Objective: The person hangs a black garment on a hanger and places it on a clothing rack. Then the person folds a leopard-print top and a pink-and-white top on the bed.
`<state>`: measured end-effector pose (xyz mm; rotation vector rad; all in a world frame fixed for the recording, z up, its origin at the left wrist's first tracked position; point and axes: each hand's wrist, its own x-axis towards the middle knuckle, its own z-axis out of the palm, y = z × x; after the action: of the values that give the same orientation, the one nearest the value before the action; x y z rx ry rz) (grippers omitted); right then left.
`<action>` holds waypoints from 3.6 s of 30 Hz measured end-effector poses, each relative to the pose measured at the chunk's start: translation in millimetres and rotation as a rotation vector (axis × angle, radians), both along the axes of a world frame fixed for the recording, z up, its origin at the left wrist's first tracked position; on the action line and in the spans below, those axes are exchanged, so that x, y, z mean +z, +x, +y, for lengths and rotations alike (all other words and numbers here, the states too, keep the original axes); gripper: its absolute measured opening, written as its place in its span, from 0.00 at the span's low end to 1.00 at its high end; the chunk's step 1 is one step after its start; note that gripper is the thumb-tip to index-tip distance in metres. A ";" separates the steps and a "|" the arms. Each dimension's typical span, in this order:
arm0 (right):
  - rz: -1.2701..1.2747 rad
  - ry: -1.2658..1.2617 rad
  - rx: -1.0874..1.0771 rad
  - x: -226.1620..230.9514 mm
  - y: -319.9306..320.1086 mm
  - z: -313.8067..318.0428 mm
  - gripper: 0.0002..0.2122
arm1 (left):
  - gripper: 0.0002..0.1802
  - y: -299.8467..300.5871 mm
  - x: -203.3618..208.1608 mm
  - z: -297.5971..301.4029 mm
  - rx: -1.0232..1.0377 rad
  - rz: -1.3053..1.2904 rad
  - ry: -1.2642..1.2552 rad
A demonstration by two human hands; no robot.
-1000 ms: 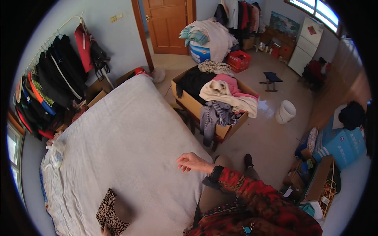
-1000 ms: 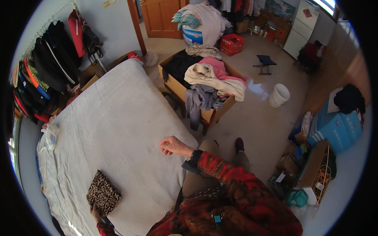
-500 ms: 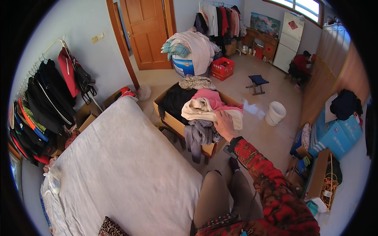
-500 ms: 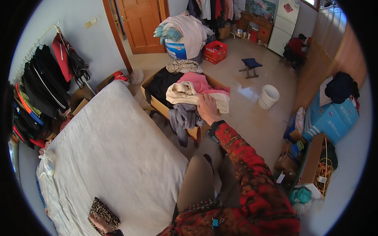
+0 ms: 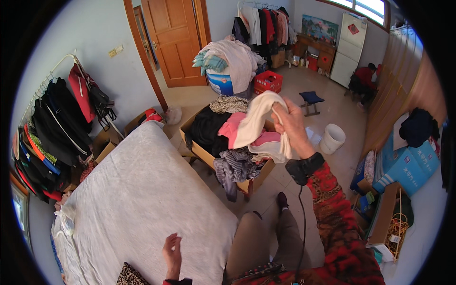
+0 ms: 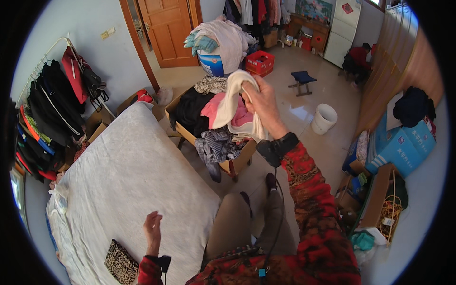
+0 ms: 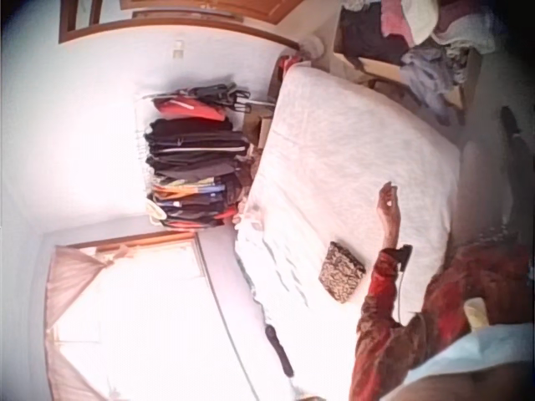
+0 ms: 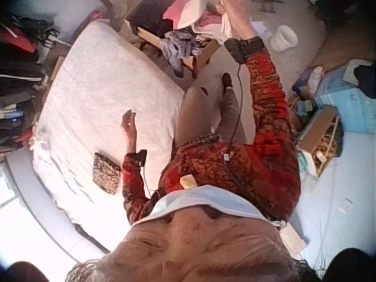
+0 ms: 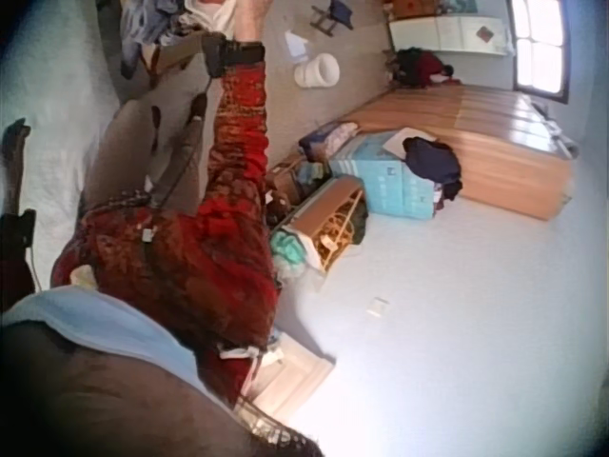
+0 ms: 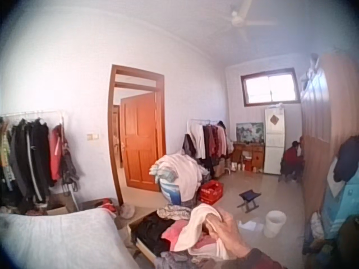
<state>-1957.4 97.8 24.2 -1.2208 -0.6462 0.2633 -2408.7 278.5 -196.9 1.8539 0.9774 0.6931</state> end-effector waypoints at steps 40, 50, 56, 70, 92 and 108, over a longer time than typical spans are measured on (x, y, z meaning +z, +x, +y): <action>-0.827 -0.577 -0.159 -166.0 -189.2 -96.1 0.37 | 0.34 74.5 171.5 -152.7 -0.701 -0.556 -1.181; -0.441 -0.310 -0.373 -107.1 -141.4 -91.6 0.09 | 0.24 17.6 217.0 -61.0 -0.348 -0.925 -0.669; -0.538 -0.292 -0.373 -50.8 -118.2 -79.5 0.06 | 0.21 -26.6 249.8 -3.5 -0.202 -1.091 -0.532; 0.093 -0.008 0.155 -9.3 -153.3 -32.9 0.10 | 0.14 -100.0 340.4 63.9 -0.083 -1.028 -0.169; 0.191 -0.256 1.005 -105.1 -235.8 -73.8 0.09 | 0.20 -201.9 154.8 128.0 -0.036 1.189 0.415; -0.210 -0.590 1.483 -155.8 -276.5 -68.3 0.14 | 0.22 46.5 -8.4 -97.4 -0.981 0.704 -0.086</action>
<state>-2233.9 29.6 -131.6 -1.0895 -1.6648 1.6588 -2362.3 181.2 -205.3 2.2112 0.3532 -0.6104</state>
